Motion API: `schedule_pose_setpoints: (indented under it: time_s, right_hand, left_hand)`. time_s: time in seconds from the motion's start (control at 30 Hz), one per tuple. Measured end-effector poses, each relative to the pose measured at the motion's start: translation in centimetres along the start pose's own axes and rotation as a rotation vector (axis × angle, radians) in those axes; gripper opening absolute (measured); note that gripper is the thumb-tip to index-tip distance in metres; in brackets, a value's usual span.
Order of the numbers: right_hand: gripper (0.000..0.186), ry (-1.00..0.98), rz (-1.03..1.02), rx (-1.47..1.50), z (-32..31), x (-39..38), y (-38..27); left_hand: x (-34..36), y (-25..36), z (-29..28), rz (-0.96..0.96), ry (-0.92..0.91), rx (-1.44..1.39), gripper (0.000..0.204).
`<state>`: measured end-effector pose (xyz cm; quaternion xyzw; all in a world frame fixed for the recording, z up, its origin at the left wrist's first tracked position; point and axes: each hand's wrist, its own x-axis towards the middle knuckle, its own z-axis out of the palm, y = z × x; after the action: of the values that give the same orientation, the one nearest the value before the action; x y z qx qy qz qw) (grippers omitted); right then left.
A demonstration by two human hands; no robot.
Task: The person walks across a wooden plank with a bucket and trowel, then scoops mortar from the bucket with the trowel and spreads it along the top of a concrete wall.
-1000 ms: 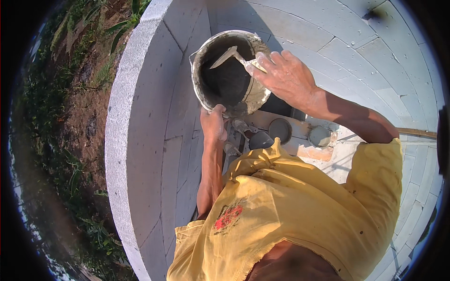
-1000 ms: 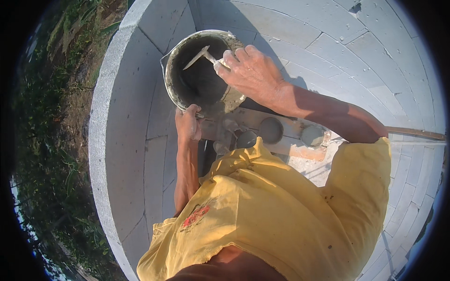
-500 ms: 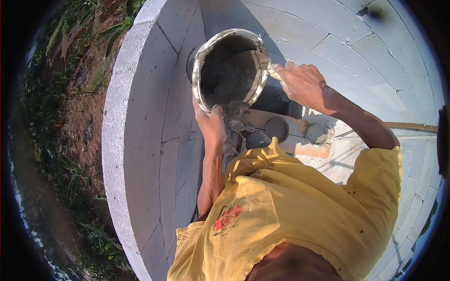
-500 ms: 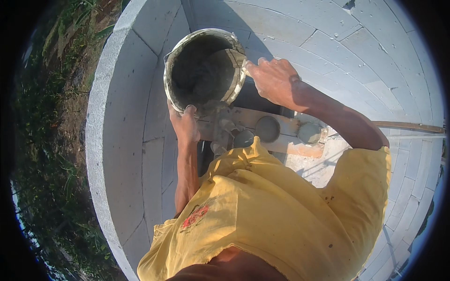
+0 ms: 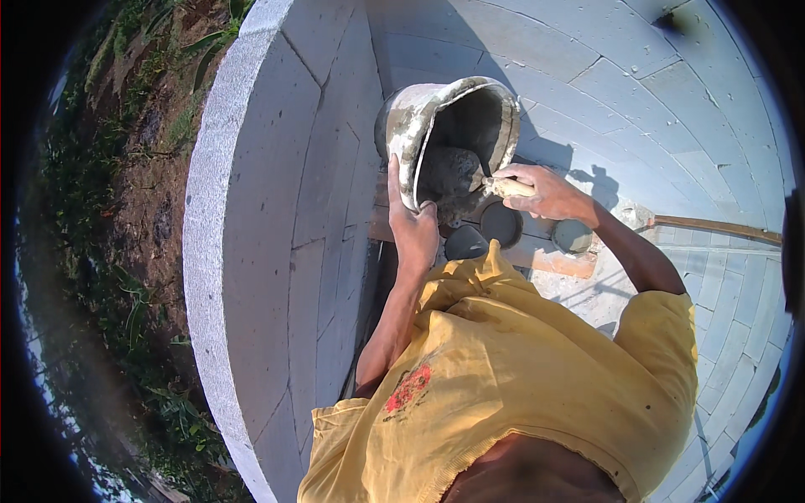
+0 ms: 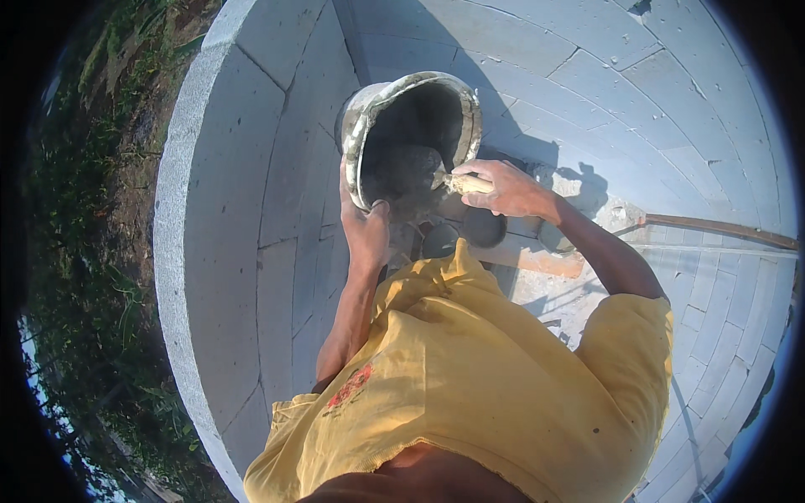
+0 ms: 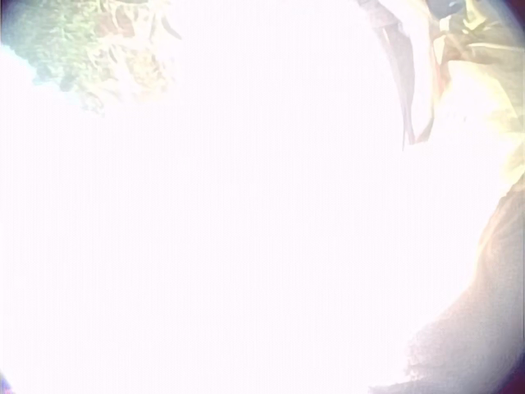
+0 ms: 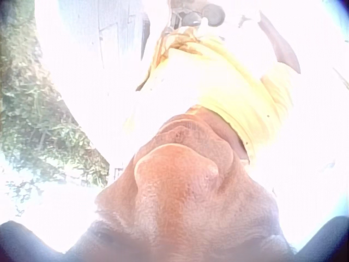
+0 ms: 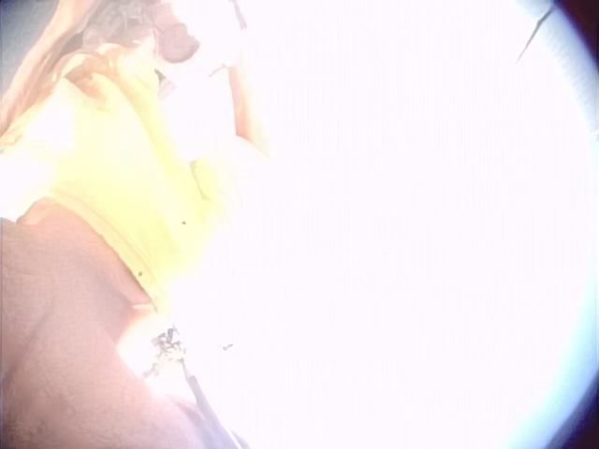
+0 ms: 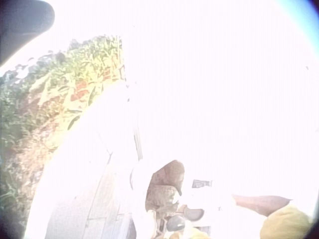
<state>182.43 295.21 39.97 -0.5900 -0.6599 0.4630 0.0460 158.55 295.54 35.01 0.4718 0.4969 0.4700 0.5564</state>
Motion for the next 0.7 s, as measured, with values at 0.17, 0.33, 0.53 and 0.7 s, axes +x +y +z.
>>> schedule_pose_setpoints:
  time_s: [0.17,0.33,0.53,0.7]
  right_hand:
    - [0.052,0.050,0.013,0.487,3.9,-0.4,2.3]
    - [0.053,0.018,0.046,0.624,4.0,-0.6,1.2]
    - [0.057,-0.002,-0.009,0.751,2.4,0.2,-0.4]
    - [0.057,0.038,-0.017,0.772,-0.1,0.3,-2.6]
  left_hand:
    - [0.3,-1.1,0.2,-0.014,-0.051,-0.041,0.080]
    - [0.9,-0.5,0.2,-0.286,0.033,-0.247,0.080]
    - [2.0,-2.3,-1.3,-0.458,0.134,-0.412,0.035]
    - [2.8,-5.4,-2.8,-0.654,0.174,-0.815,0.005]
